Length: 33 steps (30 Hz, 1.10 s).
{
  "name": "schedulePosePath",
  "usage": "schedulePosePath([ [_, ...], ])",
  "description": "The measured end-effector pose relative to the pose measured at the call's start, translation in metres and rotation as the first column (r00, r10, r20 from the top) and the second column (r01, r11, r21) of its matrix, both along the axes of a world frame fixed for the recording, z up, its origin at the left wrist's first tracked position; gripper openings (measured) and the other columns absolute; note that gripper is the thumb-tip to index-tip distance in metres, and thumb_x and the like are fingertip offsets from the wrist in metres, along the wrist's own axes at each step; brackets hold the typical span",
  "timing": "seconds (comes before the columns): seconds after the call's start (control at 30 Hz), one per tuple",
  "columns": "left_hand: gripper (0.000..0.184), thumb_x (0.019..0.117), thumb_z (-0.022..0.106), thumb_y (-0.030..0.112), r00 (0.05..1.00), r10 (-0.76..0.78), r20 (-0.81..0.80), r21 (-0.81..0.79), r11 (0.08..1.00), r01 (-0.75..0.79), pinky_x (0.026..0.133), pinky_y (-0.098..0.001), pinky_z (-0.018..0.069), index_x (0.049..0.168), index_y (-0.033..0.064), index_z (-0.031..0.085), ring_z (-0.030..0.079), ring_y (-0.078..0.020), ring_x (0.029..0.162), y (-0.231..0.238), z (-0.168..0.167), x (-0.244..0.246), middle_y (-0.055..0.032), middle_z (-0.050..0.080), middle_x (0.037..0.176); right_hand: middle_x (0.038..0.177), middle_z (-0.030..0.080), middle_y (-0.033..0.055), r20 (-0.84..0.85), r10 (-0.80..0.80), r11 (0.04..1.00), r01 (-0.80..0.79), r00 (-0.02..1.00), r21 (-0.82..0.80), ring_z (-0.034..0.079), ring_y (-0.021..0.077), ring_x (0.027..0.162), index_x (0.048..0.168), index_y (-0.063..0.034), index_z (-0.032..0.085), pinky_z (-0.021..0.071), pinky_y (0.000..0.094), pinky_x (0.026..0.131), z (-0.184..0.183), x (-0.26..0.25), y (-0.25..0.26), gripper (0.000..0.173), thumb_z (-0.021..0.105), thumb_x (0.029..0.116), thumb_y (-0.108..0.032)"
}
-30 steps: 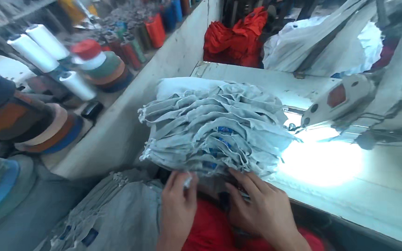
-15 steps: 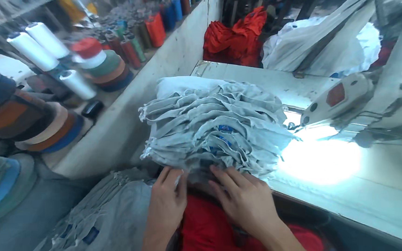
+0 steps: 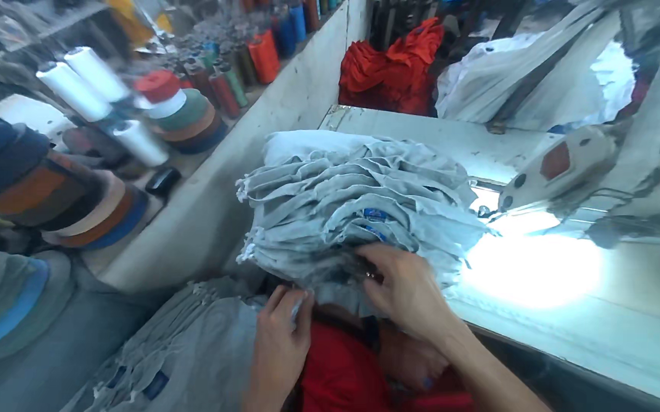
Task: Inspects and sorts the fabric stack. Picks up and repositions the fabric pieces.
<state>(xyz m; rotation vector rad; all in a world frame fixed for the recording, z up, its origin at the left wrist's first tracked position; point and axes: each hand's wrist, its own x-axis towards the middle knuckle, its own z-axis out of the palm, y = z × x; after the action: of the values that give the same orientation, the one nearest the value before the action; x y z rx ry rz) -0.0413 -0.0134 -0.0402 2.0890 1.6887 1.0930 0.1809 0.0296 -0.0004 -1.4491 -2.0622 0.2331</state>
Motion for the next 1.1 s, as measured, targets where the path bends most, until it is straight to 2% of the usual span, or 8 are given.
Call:
schedulePosePath([
  [0.13,0.017,0.0963,0.065,0.020,0.999,0.030,0.043,0.054,0.998,-0.032,0.078,-0.0185,0.0583,0.098,0.0090,0.077,0.068,-0.0038,0.088,0.010,0.005,0.007,-0.0037,0.071,0.100,0.089,0.073,0.0027,-0.050,-0.054,0.998,0.055,0.997,0.013,0.069,0.0207,0.072,0.102,-0.0137,0.075,0.0542,0.0462,0.057,0.002,0.000,0.011,0.022,0.064,0.0860,-0.023],
  [0.3,0.020,0.0994,0.063,0.021,0.999,0.036,-0.007,0.114,0.993,-0.035,0.082,-0.0258,0.0585,0.101,0.0062,0.076,0.069,-0.0114,0.090,0.052,0.019,0.012,-0.0089,0.071,0.101,0.089,0.075,0.0100,0.093,-0.196,0.970,0.179,0.976,0.165,0.070,0.0322,0.064,0.104,-0.0109,0.076,0.0511,0.0533,0.049,-0.009,-0.005,0.029,0.023,0.068,0.0828,-0.018],
  [0.43,0.027,0.1026,0.061,0.028,0.998,0.004,-0.065,-0.100,0.995,-0.010,0.079,-0.0396,0.0588,0.107,0.0053,0.075,0.070,-0.0207,0.084,0.092,0.038,0.013,-0.0123,0.071,0.097,0.092,0.075,0.0131,0.102,-0.190,0.982,0.187,0.976,0.039,0.072,0.0380,0.075,0.109,-0.0102,0.075,0.0529,0.0608,0.058,-0.001,0.002,0.050,0.026,0.073,0.0841,-0.016],
  [0.57,0.030,0.1045,0.058,0.032,0.991,-0.089,-0.095,-0.271,0.961,0.060,0.082,-0.0409,0.0596,0.114,0.0081,0.074,0.071,-0.0195,0.087,0.107,0.050,0.013,-0.0102,0.072,0.103,0.092,0.074,0.0140,0.084,-0.214,0.977,0.213,0.973,0.024,0.071,0.0391,0.076,0.113,-0.0100,0.071,0.0526,0.0613,0.059,-0.003,0.012,0.067,0.030,0.076,0.0845,-0.017],
  [0.73,0.025,0.1021,0.061,0.028,0.974,-0.186,-0.128,-0.227,0.962,0.154,0.086,-0.0334,0.0593,0.108,0.0080,0.075,0.071,-0.0158,0.095,0.075,0.047,0.022,-0.0092,0.072,0.109,0.084,0.071,0.0126,0.089,-0.205,0.969,0.189,0.975,0.161,0.068,0.0364,0.063,0.109,-0.0082,0.069,0.0514,0.0554,0.050,-0.024,0.014,0.058,0.027,0.074,0.0839,-0.017],
  [0.87,0.028,0.0982,0.066,0.034,0.984,-0.134,-0.114,-0.153,0.981,0.116,0.088,-0.0328,0.0579,0.106,0.0083,0.076,0.070,-0.0155,0.098,0.070,0.038,0.035,-0.0088,0.072,0.107,0.093,0.073,0.0105,0.071,-0.166,0.976,0.153,0.984,0.155,0.069,0.0329,0.066,0.113,-0.0096,0.070,0.0532,0.0537,0.051,-0.029,0.015,0.057,0.027,0.070,0.0883,-0.021],
  [0.97,0.044,0.0892,0.076,0.045,0.990,-0.090,-0.110,-0.154,0.985,0.072,0.085,-0.0380,0.0590,0.106,0.0049,0.075,0.070,-0.0216,0.095,0.074,0.040,0.048,-0.0128,0.070,0.105,0.107,0.073,0.0103,0.037,-0.113,0.994,0.113,0.993,0.012,0.071,0.0333,0.077,0.123,-0.0119,0.069,0.0558,0.0577,0.061,-0.018,0.021,0.050,0.031,0.064,0.0934,-0.022],
  [1.1,0.028,0.0943,0.072,0.028,0.977,-0.075,-0.201,-0.113,0.992,0.053,0.089,-0.0415,0.0588,0.106,0.0024,0.075,0.071,-0.0272,0.097,0.076,0.034,0.052,-0.0162,0.072,0.107,0.112,0.071,0.0081,0.021,-0.074,0.996,0.075,0.997,-0.043,0.071,0.0280,0.079,0.131,-0.0177,0.067,0.0568,0.0523,0.062,-0.010,0.029,0.027,0.037,0.060,0.0984,-0.033],
])
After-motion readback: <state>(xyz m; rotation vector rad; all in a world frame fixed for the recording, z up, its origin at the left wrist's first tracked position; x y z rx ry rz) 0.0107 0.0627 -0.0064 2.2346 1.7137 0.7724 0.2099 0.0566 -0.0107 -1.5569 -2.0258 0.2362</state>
